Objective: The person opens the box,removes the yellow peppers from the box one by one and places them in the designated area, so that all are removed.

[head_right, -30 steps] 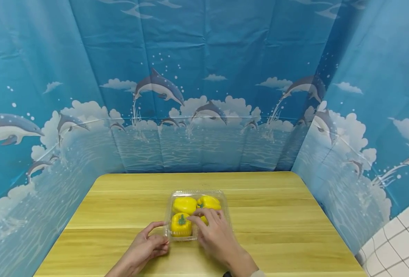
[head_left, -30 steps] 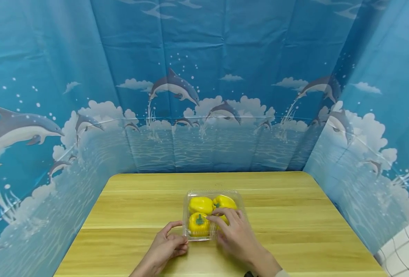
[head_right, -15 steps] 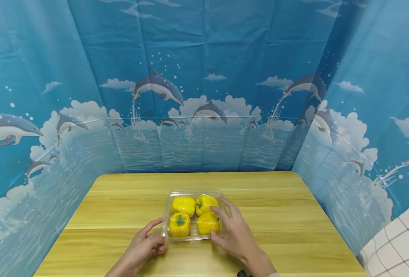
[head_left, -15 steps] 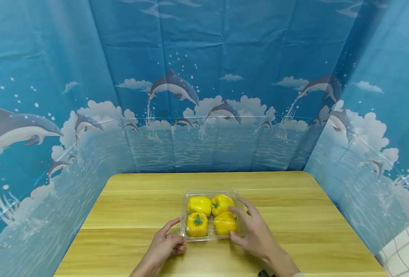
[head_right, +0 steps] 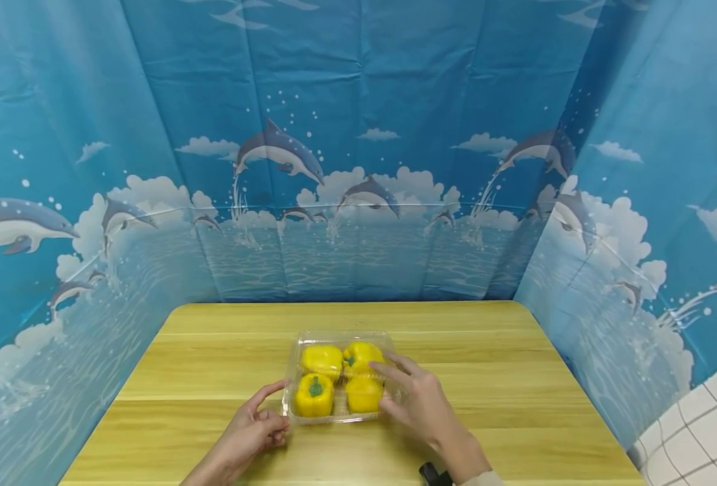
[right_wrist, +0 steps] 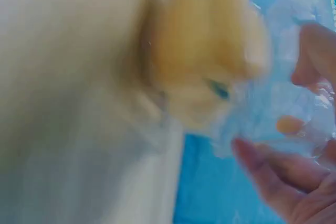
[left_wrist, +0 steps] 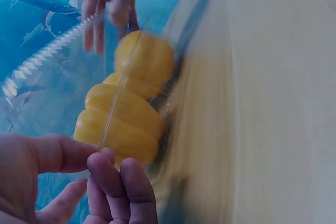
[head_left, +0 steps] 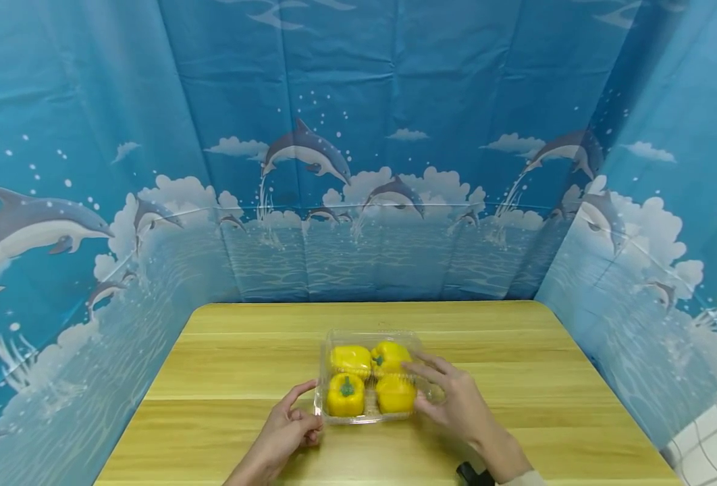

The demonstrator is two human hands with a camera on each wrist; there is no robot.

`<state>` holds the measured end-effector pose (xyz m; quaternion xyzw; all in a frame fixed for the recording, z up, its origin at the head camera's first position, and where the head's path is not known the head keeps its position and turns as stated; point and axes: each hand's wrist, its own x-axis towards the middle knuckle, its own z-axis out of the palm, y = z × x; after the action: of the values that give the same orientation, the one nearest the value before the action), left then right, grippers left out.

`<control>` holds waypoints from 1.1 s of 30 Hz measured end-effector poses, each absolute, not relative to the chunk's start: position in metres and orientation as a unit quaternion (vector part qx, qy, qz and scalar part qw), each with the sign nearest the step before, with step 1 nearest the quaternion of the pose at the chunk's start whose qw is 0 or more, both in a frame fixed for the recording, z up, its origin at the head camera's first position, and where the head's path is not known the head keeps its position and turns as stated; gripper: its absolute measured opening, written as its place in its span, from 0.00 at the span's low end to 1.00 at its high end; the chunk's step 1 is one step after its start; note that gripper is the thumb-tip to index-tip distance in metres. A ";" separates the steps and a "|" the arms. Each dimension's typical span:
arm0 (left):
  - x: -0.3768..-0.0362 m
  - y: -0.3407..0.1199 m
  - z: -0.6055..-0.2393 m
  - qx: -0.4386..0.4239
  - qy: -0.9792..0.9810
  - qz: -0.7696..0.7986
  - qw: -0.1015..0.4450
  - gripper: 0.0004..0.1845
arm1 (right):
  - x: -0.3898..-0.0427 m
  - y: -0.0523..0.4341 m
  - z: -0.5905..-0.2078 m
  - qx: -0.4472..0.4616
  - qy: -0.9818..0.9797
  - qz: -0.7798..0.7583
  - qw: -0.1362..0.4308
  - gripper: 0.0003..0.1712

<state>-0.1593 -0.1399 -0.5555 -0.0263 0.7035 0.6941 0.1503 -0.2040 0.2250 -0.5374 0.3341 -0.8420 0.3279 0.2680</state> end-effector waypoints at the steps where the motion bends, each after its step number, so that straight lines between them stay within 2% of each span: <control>1: -0.159 -0.140 -0.555 -0.028 0.705 0.693 0.148 0.48 | -0.205 0.227 -0.534 0.328 -0.838 0.336 0.278 0.37; 6: -0.159 -0.144 -0.556 -0.037 0.716 0.683 0.139 0.48 | -0.210 0.236 -0.519 0.301 -0.821 0.362 0.322 0.35; 11: -0.157 -0.145 -0.558 -0.038 0.729 0.668 0.146 0.47 | -0.213 0.234 -0.516 0.294 -0.821 0.359 0.334 0.33; 15: -0.157 -0.143 -0.559 -0.032 0.732 0.663 0.151 0.45 | -0.213 0.231 -0.517 0.275 -0.817 0.378 0.337 0.35; 19: -0.157 -0.142 -0.557 -0.032 0.734 0.661 0.152 0.45 | -0.216 0.229 -0.517 0.252 -0.817 0.407 0.322 0.35; 26: -0.159 -0.142 -0.556 -0.033 0.746 0.649 0.148 0.45 | -0.224 0.231 -0.519 0.235 -0.818 0.443 0.281 0.27; 33: -0.159 -0.141 -0.552 -0.013 0.774 0.620 0.123 0.48 | -0.231 0.233 -0.522 0.225 -0.837 0.441 0.234 0.30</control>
<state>-0.1592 -0.1411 -0.5518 -0.0125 0.7745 0.6204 0.1229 -0.2313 0.2334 -0.5221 0.2252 -0.8367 0.4413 0.2336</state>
